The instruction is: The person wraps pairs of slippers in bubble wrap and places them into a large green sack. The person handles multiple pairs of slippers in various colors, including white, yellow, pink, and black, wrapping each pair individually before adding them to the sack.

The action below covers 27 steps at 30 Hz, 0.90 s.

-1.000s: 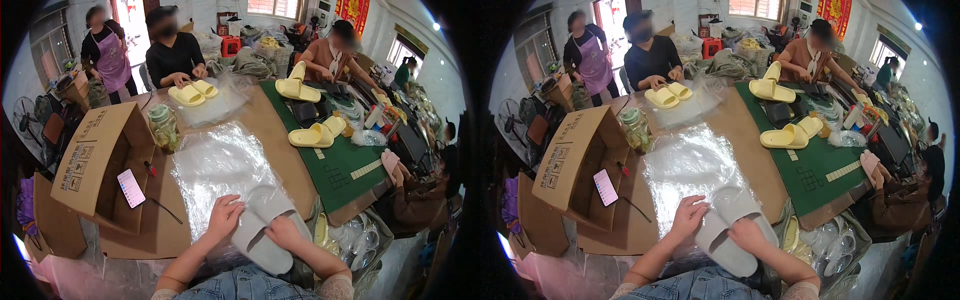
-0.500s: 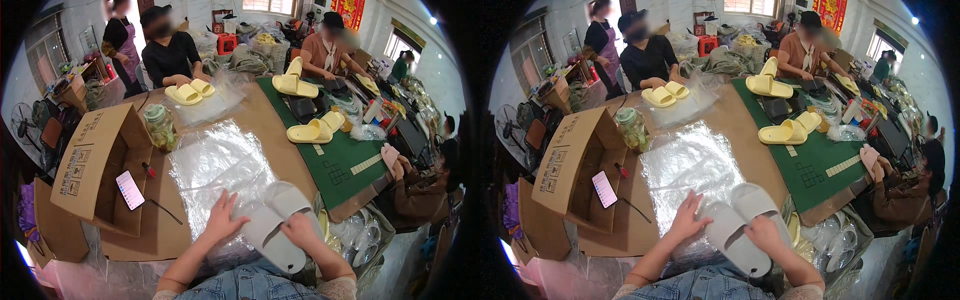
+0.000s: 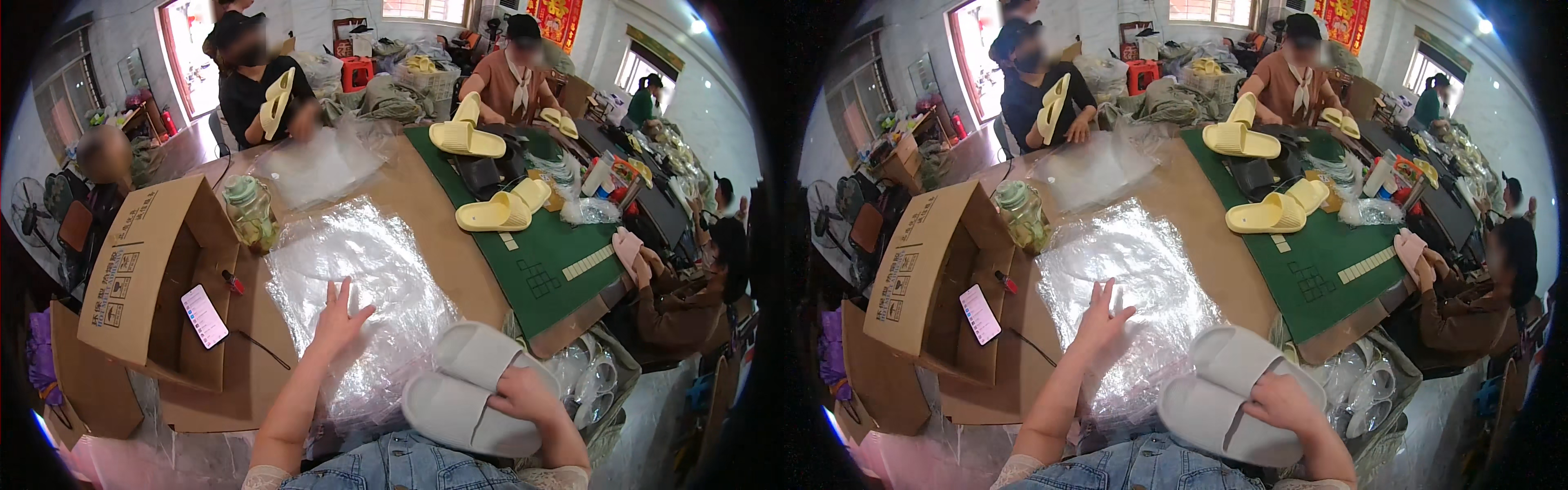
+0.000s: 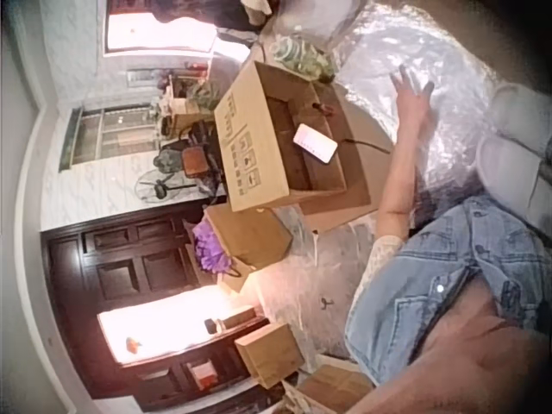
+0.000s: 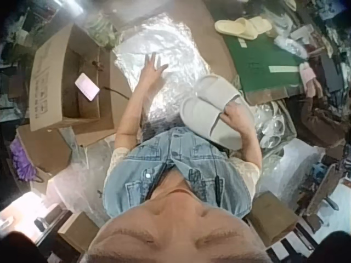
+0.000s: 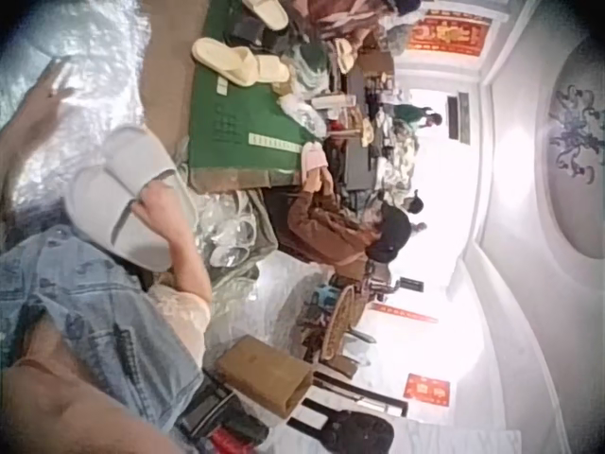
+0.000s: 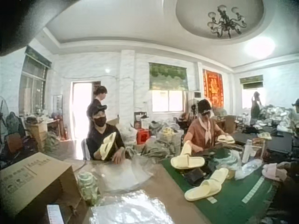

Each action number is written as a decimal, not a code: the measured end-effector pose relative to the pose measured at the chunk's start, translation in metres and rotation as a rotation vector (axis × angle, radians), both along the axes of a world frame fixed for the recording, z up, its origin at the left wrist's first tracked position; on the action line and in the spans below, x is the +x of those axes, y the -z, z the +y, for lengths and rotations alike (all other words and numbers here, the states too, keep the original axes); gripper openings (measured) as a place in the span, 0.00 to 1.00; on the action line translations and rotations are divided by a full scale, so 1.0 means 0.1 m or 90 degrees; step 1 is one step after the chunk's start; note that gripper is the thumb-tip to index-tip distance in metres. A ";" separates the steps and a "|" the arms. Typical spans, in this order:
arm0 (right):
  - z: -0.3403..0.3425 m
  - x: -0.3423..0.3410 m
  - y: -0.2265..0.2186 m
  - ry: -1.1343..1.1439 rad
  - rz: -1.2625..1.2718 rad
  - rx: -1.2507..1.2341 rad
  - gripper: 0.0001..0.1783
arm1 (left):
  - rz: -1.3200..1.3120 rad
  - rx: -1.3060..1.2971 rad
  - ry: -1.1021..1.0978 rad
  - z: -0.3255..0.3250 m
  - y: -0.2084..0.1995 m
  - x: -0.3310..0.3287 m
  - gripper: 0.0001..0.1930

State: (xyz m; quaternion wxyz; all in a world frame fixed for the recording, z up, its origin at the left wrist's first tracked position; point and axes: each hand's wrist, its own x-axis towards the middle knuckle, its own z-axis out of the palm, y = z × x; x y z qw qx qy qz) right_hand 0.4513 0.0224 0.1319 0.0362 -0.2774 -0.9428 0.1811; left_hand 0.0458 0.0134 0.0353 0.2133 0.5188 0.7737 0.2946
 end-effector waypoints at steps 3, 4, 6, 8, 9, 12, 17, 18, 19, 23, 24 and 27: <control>0.00 0.00 0.01 -0.075 0.003 -0.053 0.17 | 0.041 0.024 0.005 0.01 0.05 0.02 0.46; 0.02 -0.02 0.01 -0.091 -0.004 -0.066 0.17 | 0.026 0.015 0.005 0.01 0.04 0.03 0.46; 0.03 -0.08 -0.04 -0.118 -0.014 -0.079 0.18 | -0.004 -0.003 0.001 0.00 -0.04 0.05 0.45; 0.01 -0.19 -0.14 -0.137 -0.021 -0.081 0.18 | -0.028 -0.018 0.003 0.01 -0.12 0.07 0.45; -0.01 -0.24 -0.20 -0.152 -0.031 -0.066 0.18 | -0.039 -0.028 0.002 -0.01 -0.14 0.07 0.44; -0.06 -0.36 -0.26 -0.179 -0.063 -0.030 0.18 | -0.026 0.009 0.010 -0.03 -0.09 0.06 0.44; -0.08 -0.52 -0.14 -0.121 -0.149 -0.010 0.18 | 0.006 0.019 0.004 -0.02 0.05 0.02 0.43; -0.05 -0.51 -0.14 -0.084 -0.148 -0.015 0.19 | -0.010 0.005 -0.005 -0.03 0.01 0.04 0.42; -0.01 -0.48 -0.15 -0.048 -0.147 -0.020 0.19 | -0.016 -0.001 -0.002 -0.03 -0.02 0.05 0.42; 0.17 -0.31 -0.01 0.067 -0.040 -0.047 0.20 | -0.018 -0.004 0.002 -0.04 -0.05 0.07 0.42; 0.22 -0.30 0.03 0.061 -0.017 -0.055 0.20 | -0.012 0.000 0.001 -0.04 -0.04 0.06 0.42; 0.33 -0.21 -0.02 0.075 0.065 -0.110 0.19 | -0.036 0.015 0.006 -0.05 0.00 0.04 0.42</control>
